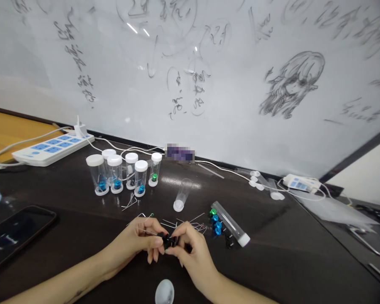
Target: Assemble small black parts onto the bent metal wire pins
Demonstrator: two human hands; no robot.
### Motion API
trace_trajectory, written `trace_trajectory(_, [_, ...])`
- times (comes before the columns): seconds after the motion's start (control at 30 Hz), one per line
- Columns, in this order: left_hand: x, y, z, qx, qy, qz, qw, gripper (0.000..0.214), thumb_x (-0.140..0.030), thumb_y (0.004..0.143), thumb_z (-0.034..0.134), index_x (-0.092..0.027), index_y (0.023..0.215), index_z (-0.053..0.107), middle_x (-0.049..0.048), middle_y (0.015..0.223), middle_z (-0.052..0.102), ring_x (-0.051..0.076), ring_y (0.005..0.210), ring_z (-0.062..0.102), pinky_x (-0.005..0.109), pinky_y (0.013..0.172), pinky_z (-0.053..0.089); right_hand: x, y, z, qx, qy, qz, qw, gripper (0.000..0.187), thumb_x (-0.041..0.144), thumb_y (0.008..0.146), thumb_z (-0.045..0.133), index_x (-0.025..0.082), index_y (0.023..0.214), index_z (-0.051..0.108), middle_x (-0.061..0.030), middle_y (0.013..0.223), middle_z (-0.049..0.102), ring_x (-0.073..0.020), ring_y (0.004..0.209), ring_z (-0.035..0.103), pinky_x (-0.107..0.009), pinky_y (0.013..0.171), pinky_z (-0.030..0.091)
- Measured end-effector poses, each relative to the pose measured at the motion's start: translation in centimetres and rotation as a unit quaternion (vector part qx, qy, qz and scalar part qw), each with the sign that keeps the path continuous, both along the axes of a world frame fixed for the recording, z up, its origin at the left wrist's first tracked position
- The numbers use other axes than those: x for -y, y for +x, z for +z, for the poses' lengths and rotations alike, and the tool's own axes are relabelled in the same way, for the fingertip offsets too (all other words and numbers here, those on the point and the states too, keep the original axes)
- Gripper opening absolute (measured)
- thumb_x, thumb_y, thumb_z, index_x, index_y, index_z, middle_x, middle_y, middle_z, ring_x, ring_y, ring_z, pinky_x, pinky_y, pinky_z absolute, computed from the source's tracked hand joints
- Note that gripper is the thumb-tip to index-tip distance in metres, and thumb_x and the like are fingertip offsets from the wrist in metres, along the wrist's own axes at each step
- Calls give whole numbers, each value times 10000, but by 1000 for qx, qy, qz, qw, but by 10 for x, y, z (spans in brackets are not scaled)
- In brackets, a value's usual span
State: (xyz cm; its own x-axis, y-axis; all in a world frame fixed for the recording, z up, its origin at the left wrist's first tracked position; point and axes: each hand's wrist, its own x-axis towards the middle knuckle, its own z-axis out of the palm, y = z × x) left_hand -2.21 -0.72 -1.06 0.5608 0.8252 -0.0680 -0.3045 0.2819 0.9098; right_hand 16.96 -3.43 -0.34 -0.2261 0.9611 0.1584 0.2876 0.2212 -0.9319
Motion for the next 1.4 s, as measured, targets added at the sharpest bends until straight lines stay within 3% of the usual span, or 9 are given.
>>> trace_trajectory(0.13, [0,0,0,2,-1,-6,1000,159,-249,756,729,-125,838,670,75,664,727,129,505,627,196,460,467,-1,1,-1,-4,6,12,1000,211,300,770,737,189,759,558,86,526,469,-90,456,442,-205,491,338])
trace_trajectory(0.27, [2,0,2,-1,-8,-6,1000,172,-256,739,741,-129,830,669,69,653,725,131,496,622,197,447,459,0,2,-1,13,3,58,998,338,402,915,544,171,668,541,47,534,519,-86,447,440,-212,484,331])
trace_trajectory(0.4, [0,0,2,-3,-3,0,1000,168,-257,744,737,-128,831,672,67,656,723,125,501,620,191,455,457,0,1,-1,26,4,14,1000,179,287,811,699,185,772,556,76,559,489,-89,473,455,-205,504,349])
trace_trajectory(0.5, [-1,0,1,-2,-2,-1,1000,159,-248,750,731,-128,831,666,68,656,721,125,499,618,196,456,459,0,1,-2,16,7,0,1000,201,229,757,748,191,806,556,85,565,481,-90,479,458,-200,503,349])
trace_trajectory(0.7, [1,0,2,-2,-4,-5,1000,162,-247,746,737,-129,832,665,67,654,723,127,501,621,194,453,458,0,2,-1,19,3,51,999,255,322,905,576,174,698,549,54,553,512,-87,464,444,-207,493,334])
trace_trajectory(0.87, [1,-1,1,2,-4,-4,1000,155,-243,759,725,-124,843,669,69,660,726,121,506,626,187,461,466,0,0,1,14,10,2,1000,199,232,756,749,188,795,559,82,563,471,-90,487,448,-197,508,344])
trace_trajectory(1.1, [0,1,2,9,-7,-12,1000,158,-233,746,734,-121,832,664,70,651,729,124,492,625,187,442,469,0,3,-2,21,2,80,997,417,413,954,463,163,627,526,30,511,531,-85,432,447,-202,467,322])
trace_trajectory(1.27, [0,0,2,4,-5,-6,1000,146,-228,762,721,-119,844,668,66,658,726,118,510,625,184,462,471,0,2,-1,31,4,20,999,162,272,811,700,183,780,568,78,538,476,-86,465,450,-197,495,336])
trace_trajectory(1.4, [0,-1,2,2,-3,-2,1000,145,-230,766,719,-122,847,667,58,659,720,117,515,623,184,463,469,-1,0,-1,14,-10,3,1000,196,202,750,746,194,798,557,82,570,485,-85,469,451,-194,479,331])
